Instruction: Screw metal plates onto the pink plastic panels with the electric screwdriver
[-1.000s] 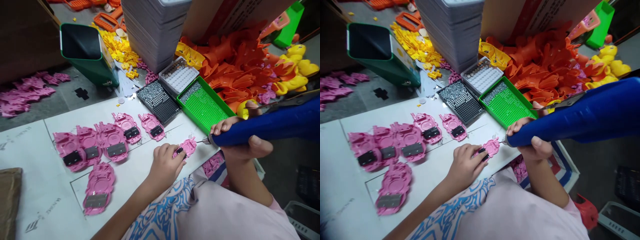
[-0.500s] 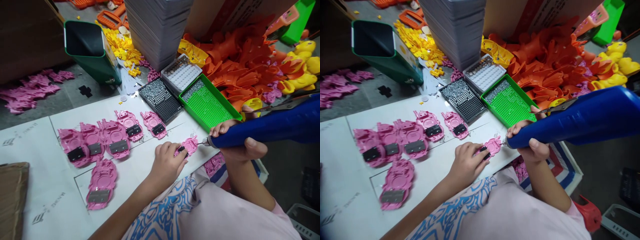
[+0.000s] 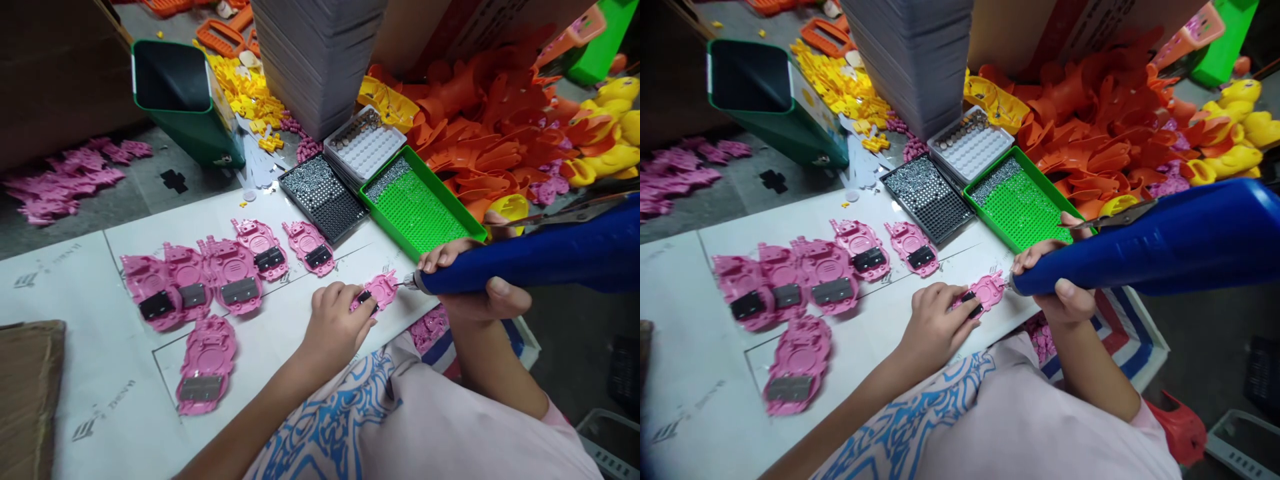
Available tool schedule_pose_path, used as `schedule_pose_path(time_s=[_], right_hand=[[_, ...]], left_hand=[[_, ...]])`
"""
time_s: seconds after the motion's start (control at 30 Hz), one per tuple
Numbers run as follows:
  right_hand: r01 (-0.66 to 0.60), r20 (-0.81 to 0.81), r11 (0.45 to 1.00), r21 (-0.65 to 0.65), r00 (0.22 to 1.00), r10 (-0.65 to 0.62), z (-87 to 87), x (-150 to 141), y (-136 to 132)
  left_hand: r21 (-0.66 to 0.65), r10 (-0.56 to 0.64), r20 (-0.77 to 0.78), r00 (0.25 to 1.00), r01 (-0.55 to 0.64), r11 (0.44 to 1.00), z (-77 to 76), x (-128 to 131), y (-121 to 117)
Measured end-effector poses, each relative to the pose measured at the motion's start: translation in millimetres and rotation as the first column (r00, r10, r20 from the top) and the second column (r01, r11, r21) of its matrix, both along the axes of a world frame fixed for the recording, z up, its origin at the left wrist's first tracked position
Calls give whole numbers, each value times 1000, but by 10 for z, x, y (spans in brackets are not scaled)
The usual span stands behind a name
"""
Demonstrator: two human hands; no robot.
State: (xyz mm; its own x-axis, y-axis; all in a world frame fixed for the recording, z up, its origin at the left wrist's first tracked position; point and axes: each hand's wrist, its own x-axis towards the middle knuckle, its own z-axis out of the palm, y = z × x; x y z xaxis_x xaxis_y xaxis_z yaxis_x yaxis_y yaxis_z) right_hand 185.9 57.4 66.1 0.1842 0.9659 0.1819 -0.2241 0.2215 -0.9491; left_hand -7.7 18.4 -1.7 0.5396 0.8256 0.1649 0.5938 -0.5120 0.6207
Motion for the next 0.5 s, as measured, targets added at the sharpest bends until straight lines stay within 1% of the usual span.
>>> schedule_pose_path(time_s=[0.13, 0.27, 0.3, 0.43, 0.5], right_hand=[[-32, 4, 999, 41, 999, 32, -18, 12, 11], [-37, 19, 999, 9, 999, 37, -55, 18, -67], [-41, 42, 999, 22, 998, 40, -58, 12, -93], [-109, 199, 983, 147, 977, 79, -35, -43, -167], [-138, 245, 977, 164, 965, 95, -22, -68, -175]], left_hand=[[-1, -2, -3, 1000, 2, 1000, -2, 4, -3], [1, 1, -2, 1000, -1, 1000, 10, -2, 1], [2, 4, 2, 1000, -4, 1000, 13, -3, 2], [4, 28, 32, 999, -28, 1000, 20, 6, -6], [2, 38, 42, 998, -38, 999, 18, 19, -11]])
